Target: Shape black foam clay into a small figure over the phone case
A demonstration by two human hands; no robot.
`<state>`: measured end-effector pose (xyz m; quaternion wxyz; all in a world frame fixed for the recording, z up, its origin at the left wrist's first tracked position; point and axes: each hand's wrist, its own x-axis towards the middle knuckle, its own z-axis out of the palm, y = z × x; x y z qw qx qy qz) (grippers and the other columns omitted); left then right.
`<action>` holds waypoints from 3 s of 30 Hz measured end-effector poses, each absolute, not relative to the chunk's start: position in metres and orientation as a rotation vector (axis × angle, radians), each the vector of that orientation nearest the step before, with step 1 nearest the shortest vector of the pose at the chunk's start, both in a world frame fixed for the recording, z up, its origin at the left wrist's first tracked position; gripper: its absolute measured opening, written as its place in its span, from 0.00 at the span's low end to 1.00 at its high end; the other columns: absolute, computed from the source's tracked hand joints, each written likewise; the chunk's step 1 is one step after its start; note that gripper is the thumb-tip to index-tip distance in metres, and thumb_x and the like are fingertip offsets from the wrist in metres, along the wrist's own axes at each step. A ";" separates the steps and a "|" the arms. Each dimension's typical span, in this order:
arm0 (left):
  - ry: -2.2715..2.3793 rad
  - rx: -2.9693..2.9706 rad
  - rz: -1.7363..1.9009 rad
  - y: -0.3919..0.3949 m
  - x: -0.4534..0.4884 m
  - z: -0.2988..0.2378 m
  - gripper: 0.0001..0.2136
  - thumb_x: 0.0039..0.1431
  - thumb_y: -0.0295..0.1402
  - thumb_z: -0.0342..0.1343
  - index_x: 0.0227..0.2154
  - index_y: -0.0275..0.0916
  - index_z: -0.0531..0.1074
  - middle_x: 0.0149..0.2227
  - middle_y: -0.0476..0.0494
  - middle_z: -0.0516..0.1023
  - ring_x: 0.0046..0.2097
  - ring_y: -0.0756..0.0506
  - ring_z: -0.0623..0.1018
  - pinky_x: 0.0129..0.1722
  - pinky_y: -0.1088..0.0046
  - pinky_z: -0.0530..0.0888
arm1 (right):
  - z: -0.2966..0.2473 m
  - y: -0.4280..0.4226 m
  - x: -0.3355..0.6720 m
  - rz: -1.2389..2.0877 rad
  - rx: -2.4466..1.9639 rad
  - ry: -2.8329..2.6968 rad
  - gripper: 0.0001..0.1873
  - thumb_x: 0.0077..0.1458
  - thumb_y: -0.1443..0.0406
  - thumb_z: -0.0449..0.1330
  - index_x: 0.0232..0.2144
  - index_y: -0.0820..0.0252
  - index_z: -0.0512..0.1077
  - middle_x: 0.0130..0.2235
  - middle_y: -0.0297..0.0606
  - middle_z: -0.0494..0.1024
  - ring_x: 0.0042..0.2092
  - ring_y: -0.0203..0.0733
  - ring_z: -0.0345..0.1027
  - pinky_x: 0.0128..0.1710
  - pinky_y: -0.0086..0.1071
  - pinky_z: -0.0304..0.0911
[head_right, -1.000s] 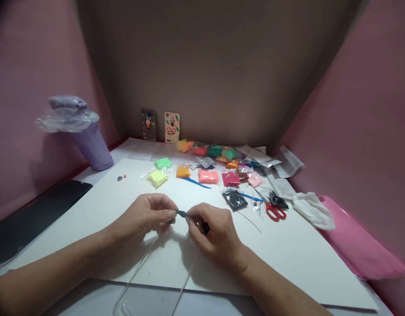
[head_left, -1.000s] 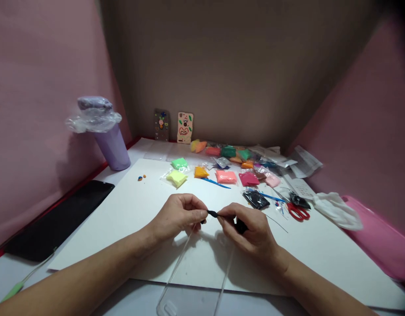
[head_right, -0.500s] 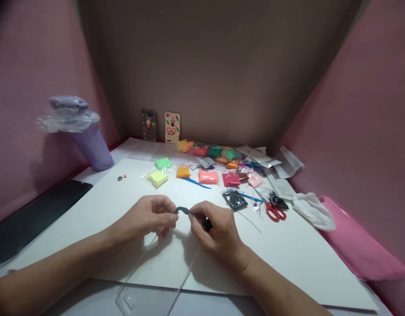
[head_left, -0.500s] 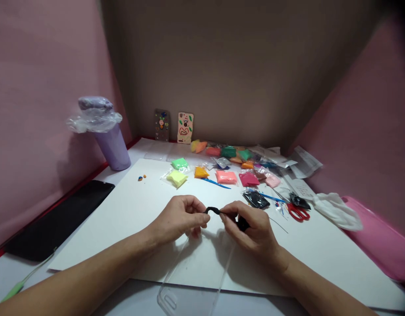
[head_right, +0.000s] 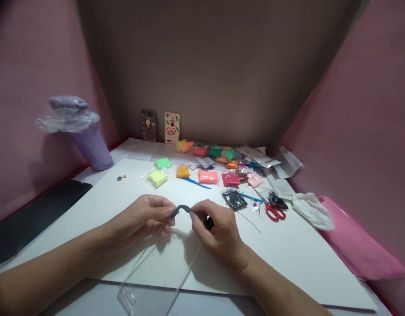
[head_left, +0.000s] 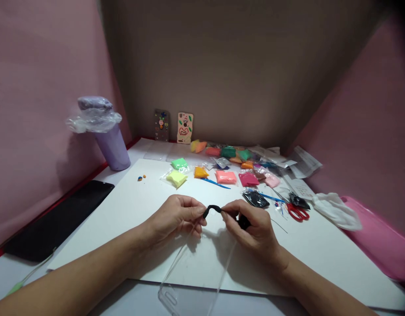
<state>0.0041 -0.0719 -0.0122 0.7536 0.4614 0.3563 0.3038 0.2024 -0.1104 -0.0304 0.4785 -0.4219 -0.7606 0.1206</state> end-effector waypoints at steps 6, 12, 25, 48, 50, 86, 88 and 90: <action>0.860 1.068 0.669 -0.071 0.008 -0.010 0.10 0.49 0.33 0.62 0.28 0.31 0.72 0.22 0.45 0.73 0.23 0.52 0.70 0.24 0.75 0.70 | -0.030 -0.111 0.201 0.333 -1.045 -1.832 0.04 0.52 0.72 0.57 0.31 0.59 0.69 0.23 0.30 0.68 0.23 0.33 0.60 0.22 0.27 0.56; 0.811 1.155 0.640 -0.072 0.009 -0.011 0.15 0.53 0.43 0.58 0.24 0.32 0.71 0.23 0.45 0.74 0.21 0.53 0.70 0.23 0.76 0.64 | -0.029 -0.112 0.201 0.331 -0.968 -1.906 0.08 0.51 0.75 0.56 0.33 0.59 0.69 0.24 0.31 0.68 0.24 0.33 0.59 0.24 0.28 0.56; 0.940 1.137 0.643 -0.072 0.011 -0.009 0.11 0.49 0.36 0.61 0.23 0.32 0.70 0.19 0.50 0.70 0.18 0.55 0.64 0.19 0.77 0.58 | -0.030 -0.109 0.206 0.319 -1.018 -1.856 0.11 0.56 0.67 0.58 0.43 0.59 0.69 0.31 0.35 0.75 0.29 0.35 0.68 0.29 0.29 0.63; 0.868 1.157 0.594 -0.076 0.013 -0.008 0.14 0.49 0.40 0.62 0.25 0.32 0.72 0.27 0.41 0.77 0.23 0.53 0.68 0.20 0.78 0.59 | -0.026 -0.110 0.198 -0.068 -0.982 -2.033 0.09 0.53 0.72 0.59 0.38 0.60 0.71 0.31 0.38 0.74 0.34 0.39 0.66 0.30 0.32 0.61; 0.884 1.146 0.618 -0.077 0.014 -0.007 0.14 0.49 0.40 0.61 0.24 0.32 0.72 0.26 0.41 0.77 0.23 0.53 0.69 0.20 0.78 0.59 | -0.025 -0.111 0.197 -0.074 -0.984 -2.035 0.09 0.53 0.72 0.59 0.39 0.61 0.71 0.31 0.39 0.74 0.33 0.40 0.66 0.30 0.32 0.61; 0.823 1.040 0.505 -0.066 0.016 0.000 0.17 0.48 0.44 0.62 0.27 0.32 0.69 0.28 0.40 0.79 0.25 0.50 0.75 0.21 0.78 0.64 | -0.015 -0.105 0.197 0.115 -1.071 -2.059 0.07 0.55 0.72 0.54 0.34 0.60 0.72 0.30 0.39 0.71 0.31 0.38 0.65 0.29 0.30 0.59; 0.824 0.987 0.495 -0.065 0.018 0.001 0.18 0.45 0.45 0.63 0.26 0.33 0.68 0.27 0.40 0.78 0.25 0.49 0.76 0.22 0.77 0.66 | -0.011 -0.105 0.196 0.132 -1.121 -2.082 0.06 0.56 0.71 0.54 0.34 0.60 0.71 0.30 0.39 0.71 0.31 0.38 0.65 0.30 0.30 0.59; 0.850 0.945 0.499 -0.065 0.020 0.000 0.19 0.43 0.45 0.65 0.27 0.33 0.68 0.27 0.40 0.78 0.25 0.48 0.76 0.22 0.76 0.67 | -0.007 -0.105 0.196 0.150 -1.174 -2.092 0.05 0.56 0.70 0.54 0.34 0.61 0.70 0.30 0.38 0.70 0.31 0.39 0.65 0.30 0.31 0.59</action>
